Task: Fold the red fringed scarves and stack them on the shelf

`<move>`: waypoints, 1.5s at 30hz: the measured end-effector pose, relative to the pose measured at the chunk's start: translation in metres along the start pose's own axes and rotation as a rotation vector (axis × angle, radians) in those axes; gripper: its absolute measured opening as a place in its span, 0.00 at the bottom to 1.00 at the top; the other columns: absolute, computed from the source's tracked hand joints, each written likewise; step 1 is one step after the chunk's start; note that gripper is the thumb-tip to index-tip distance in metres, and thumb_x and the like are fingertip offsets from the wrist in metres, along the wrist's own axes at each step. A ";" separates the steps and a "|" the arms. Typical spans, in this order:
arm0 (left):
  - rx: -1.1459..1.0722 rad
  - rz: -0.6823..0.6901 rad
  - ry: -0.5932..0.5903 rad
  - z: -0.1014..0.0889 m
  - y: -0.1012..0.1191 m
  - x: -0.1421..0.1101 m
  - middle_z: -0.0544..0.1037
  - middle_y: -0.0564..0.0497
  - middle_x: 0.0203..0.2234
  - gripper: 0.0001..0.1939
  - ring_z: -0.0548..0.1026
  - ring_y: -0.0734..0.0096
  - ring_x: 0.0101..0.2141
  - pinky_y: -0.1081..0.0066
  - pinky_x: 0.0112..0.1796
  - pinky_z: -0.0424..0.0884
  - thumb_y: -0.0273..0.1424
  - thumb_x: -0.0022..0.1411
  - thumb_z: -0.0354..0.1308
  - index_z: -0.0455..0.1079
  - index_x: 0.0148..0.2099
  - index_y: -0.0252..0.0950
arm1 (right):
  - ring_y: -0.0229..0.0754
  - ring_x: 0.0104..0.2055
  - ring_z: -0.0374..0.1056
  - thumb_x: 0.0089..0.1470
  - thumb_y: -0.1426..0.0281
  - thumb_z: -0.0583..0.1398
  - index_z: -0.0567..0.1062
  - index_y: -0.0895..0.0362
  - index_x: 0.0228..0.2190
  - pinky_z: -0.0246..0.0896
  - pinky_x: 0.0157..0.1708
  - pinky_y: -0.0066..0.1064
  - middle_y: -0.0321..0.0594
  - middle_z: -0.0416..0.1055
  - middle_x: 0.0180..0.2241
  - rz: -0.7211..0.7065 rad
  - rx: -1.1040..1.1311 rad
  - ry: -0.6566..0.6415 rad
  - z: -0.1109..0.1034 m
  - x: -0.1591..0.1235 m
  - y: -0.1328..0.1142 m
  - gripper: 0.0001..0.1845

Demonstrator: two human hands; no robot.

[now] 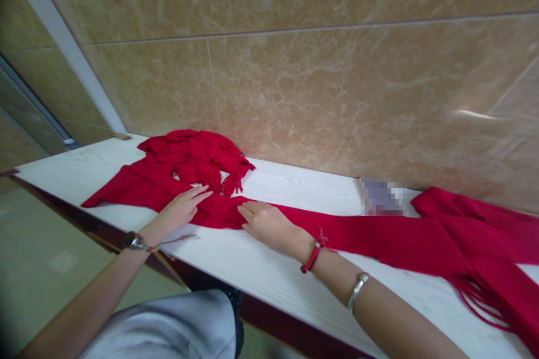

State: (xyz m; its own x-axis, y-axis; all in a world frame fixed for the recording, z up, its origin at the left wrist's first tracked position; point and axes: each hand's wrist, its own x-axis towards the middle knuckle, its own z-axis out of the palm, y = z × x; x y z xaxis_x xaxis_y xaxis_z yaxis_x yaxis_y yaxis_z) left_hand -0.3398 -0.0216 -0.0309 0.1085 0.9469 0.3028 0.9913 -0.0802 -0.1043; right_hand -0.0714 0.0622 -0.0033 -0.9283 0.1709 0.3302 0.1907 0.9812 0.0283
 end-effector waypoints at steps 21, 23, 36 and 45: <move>0.109 -0.006 -0.141 -0.041 -0.002 -0.019 0.72 0.48 0.45 0.20 0.70 0.64 0.46 0.66 0.45 0.68 0.20 0.55 0.45 0.67 0.48 0.38 | 0.43 0.53 0.61 0.55 0.82 0.48 0.68 0.62 0.49 0.54 0.55 0.40 0.48 0.67 0.50 -0.148 0.156 0.040 0.018 -0.010 0.022 0.21; 0.098 -0.022 -0.223 -0.036 -0.003 -0.020 0.72 0.48 0.44 0.20 0.69 0.64 0.46 0.66 0.44 0.68 0.20 0.54 0.46 0.67 0.47 0.38 | 0.42 0.55 0.59 0.54 0.82 0.48 0.68 0.62 0.49 0.53 0.56 0.39 0.47 0.66 0.51 -0.191 0.175 -0.041 0.017 -0.014 0.025 0.22; 0.192 -0.257 -0.019 -0.021 -0.023 -0.021 0.68 0.43 0.47 0.22 0.66 0.56 0.47 0.60 0.46 0.64 0.19 0.51 0.48 0.65 0.49 0.33 | 0.42 0.56 0.57 0.54 0.82 0.47 0.64 0.65 0.52 0.52 0.56 0.37 0.49 0.63 0.53 -0.101 0.204 -0.054 0.025 -0.015 0.020 0.24; 0.072 -0.283 0.071 -0.022 -0.108 -0.042 0.65 0.42 0.50 0.20 0.62 0.59 0.51 0.59 0.51 0.60 0.24 0.55 0.47 0.64 0.51 0.33 | 0.45 0.55 0.59 0.51 0.83 0.49 0.66 0.62 0.51 0.56 0.54 0.41 0.50 0.64 0.52 -0.108 0.071 0.122 0.042 0.008 0.003 0.25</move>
State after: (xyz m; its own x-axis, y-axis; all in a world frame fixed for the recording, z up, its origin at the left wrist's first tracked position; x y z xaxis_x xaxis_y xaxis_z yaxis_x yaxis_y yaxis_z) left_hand -0.4502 -0.0594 -0.0115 -0.1636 0.9040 0.3951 0.9753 0.2084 -0.0730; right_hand -0.0915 0.0707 -0.0399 -0.8957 0.0562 0.4410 0.0648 0.9979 0.0045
